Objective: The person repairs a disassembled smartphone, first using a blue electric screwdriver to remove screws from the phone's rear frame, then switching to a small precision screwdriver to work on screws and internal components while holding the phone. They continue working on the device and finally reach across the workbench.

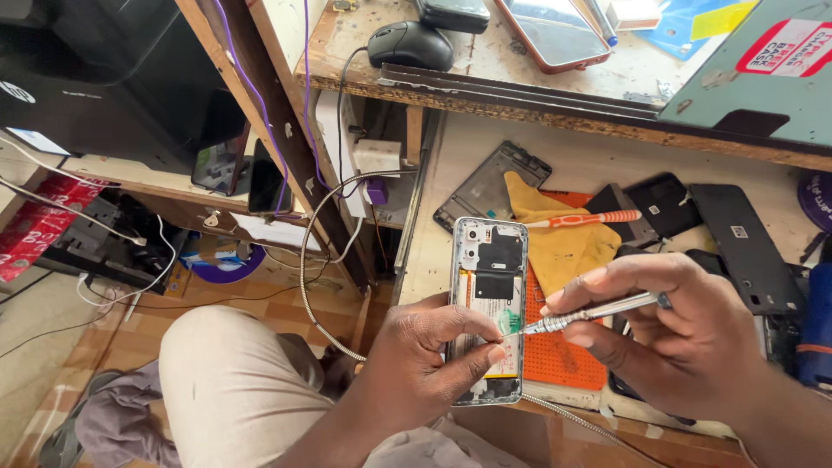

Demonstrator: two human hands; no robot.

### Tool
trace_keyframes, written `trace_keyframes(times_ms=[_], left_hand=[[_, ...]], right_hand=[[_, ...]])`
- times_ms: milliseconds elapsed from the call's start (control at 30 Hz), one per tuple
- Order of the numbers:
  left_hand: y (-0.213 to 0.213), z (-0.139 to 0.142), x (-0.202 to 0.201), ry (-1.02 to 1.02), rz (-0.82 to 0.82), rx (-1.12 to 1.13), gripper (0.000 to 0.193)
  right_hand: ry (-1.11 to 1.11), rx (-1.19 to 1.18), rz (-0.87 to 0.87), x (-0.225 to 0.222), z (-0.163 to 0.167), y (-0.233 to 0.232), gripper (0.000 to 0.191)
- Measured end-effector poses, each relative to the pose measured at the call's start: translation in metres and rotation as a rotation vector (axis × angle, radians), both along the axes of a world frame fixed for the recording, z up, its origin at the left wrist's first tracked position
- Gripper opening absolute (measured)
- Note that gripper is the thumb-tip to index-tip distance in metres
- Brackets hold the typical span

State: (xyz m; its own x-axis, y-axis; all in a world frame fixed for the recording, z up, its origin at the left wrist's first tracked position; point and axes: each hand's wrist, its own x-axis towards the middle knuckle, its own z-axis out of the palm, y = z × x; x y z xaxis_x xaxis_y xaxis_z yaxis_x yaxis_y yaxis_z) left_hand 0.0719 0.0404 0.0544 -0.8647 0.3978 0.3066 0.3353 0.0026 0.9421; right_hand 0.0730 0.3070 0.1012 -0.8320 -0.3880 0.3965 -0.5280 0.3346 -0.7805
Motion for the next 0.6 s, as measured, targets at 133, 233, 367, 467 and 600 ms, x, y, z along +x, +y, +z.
trace_keyframes(times_ms=[133,233,367,467,600], left_hand=[[0.0002,-0.0030,-0.0010,-0.016,-0.025,0.000,0.008],[0.0003,-0.0038,-0.0013,0.014,-0.023,0.056,0.008],[0.0011,-0.0031,-0.0011,-0.016,-0.015,0.032,0.008],[0.0017,-0.0018,-0.0008,-0.018,-0.004,0.010,0.008],[0.0017,-0.0012,-0.0005,-0.044,-0.007,0.022,0.009]], right_hand=[[0.048,-0.042,0.111,-0.0021,0.0002,-0.0033,0.041],[0.090,0.001,0.112,-0.0028,0.0023,-0.0057,0.043],[0.133,0.038,0.102,-0.0014,0.0064,-0.0073,0.043],[0.146,0.053,0.097,-0.0008,0.0089,-0.0075,0.042],[0.166,0.098,0.083,-0.0012,0.0087,-0.0074,0.042]])
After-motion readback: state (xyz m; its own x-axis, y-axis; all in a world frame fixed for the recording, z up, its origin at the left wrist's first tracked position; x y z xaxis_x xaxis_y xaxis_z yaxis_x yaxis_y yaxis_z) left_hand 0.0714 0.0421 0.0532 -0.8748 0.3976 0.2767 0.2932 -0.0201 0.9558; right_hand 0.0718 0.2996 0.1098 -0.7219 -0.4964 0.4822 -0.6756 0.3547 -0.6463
